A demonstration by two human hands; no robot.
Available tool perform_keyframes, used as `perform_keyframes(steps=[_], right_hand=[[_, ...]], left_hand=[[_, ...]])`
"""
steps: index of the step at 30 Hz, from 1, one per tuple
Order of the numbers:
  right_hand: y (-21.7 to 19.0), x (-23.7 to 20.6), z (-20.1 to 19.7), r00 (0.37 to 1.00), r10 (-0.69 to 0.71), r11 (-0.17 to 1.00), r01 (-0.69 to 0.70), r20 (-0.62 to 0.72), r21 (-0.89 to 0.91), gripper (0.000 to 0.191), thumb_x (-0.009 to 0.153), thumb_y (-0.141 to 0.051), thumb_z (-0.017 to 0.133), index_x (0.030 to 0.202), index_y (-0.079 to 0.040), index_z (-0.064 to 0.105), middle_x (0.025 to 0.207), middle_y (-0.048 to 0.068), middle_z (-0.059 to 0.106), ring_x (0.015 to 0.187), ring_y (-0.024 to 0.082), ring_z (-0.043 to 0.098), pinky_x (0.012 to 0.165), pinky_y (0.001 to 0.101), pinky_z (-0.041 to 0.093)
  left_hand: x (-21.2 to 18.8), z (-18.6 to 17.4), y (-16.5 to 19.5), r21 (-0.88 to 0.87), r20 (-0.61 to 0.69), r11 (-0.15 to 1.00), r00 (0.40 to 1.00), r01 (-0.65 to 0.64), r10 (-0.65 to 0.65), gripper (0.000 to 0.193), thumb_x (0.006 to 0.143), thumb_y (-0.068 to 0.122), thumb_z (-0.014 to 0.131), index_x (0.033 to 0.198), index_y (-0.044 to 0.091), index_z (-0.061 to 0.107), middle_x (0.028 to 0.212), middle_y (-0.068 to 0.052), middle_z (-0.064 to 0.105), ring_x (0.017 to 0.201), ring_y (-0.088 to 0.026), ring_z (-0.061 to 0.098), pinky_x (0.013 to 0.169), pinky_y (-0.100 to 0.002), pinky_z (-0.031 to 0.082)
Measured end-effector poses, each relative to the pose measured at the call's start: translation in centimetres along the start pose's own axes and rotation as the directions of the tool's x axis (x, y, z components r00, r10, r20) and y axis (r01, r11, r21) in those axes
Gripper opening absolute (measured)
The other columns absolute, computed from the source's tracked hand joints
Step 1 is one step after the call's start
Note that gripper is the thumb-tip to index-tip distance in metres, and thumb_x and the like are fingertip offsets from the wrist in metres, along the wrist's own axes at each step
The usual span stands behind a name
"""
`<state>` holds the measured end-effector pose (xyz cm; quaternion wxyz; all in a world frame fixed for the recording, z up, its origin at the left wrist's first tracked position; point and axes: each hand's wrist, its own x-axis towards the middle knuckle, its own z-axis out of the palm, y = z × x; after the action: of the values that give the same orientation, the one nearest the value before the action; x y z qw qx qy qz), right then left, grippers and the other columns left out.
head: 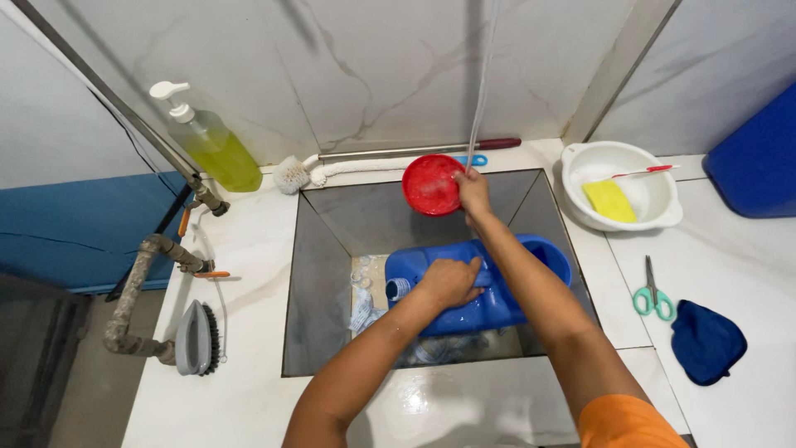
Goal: The person uses a heat gun to apply labels to blue plastic containers, then wipes the countertop with a cloth. They wash a container with a sponge under running water, rinse it, and place it on the counter. The person repeats the labeling process on another container and washes a second container in the sink.
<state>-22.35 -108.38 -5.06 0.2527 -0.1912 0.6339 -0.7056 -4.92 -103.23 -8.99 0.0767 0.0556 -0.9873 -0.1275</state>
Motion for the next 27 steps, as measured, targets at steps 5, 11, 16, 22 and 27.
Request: perform_keyframes(steps=[5,11,16,22,27], right_hand=[[-0.6,0.6,-1.1,0.996,-0.039,0.996,0.032,-0.083,-0.08,0.027,0.107,-0.027,0.05,0.097,-0.004,0.06,0.066,0.002,0.057,0.048,0.014,0.053,0.037,0.0317,0.042],[-0.7,0.0,-1.6,0.989,-0.08,0.993,0.09,0.126,-0.077,0.038,0.113,-0.036,0.04,0.115,0.0,0.051,0.076,0.011,0.056,0.048,0.022,0.051,0.038,0.0345,0.042],[-1.3,-2.2,-0.4,0.92,-0.028,0.984,-0.044,0.39,0.175,0.045,0.101,-0.023,0.047,0.145,-0.02,0.036,0.127,0.0,0.059,0.098,0.02,0.072,0.06,0.0352,0.066],[-1.6,-3.0,-3.9,0.904,-0.044,0.924,-0.125,0.425,0.362,0.03,0.109,-0.013,0.045,0.138,-0.009,0.048,0.114,0.012,0.067,0.1,0.022,0.073,0.075,0.0359,0.066],[-1.1,-3.4,-17.5,0.914,-0.219,0.922,0.309,0.342,-0.234,0.025,0.099,-0.011,0.062,0.123,-0.004,0.063,0.1,0.005,0.072,0.087,0.014,0.069,0.07,0.0317,0.059]], left_hand=[[0.2,-1.0,-0.1,-0.025,-0.064,0.996,0.994,0.086,-0.088,0.057,0.092,0.051,0.067,0.114,-0.001,0.056,0.075,-0.02,0.071,0.07,-0.041,0.071,0.061,-0.054,0.055],[1.8,-3.4,-0.7,-0.038,-0.166,0.992,0.978,0.118,-0.123,0.057,0.093,0.048,0.065,0.122,-0.001,0.058,0.097,-0.026,0.071,0.082,-0.042,0.071,0.07,-0.053,0.056],[4.5,-5.2,-3.1,-0.116,0.003,0.959,0.966,0.257,-0.259,0.049,0.091,0.048,0.067,0.115,0.005,0.068,0.115,-0.022,0.07,0.105,-0.04,0.07,0.091,-0.051,0.054],[5.7,-5.2,-7.0,-0.554,-0.129,0.775,0.888,0.304,-0.441,0.041,0.084,0.04,0.064,0.112,0.012,0.075,0.102,-0.019,0.077,0.099,-0.04,0.072,0.085,-0.049,0.057],[6.2,-4.6,-8.1,-0.16,-0.038,0.939,0.949,0.304,-0.313,0.058,0.094,0.053,0.063,0.104,-0.004,0.068,0.1,-0.032,0.07,0.098,-0.049,0.067,0.088,-0.056,0.052]])
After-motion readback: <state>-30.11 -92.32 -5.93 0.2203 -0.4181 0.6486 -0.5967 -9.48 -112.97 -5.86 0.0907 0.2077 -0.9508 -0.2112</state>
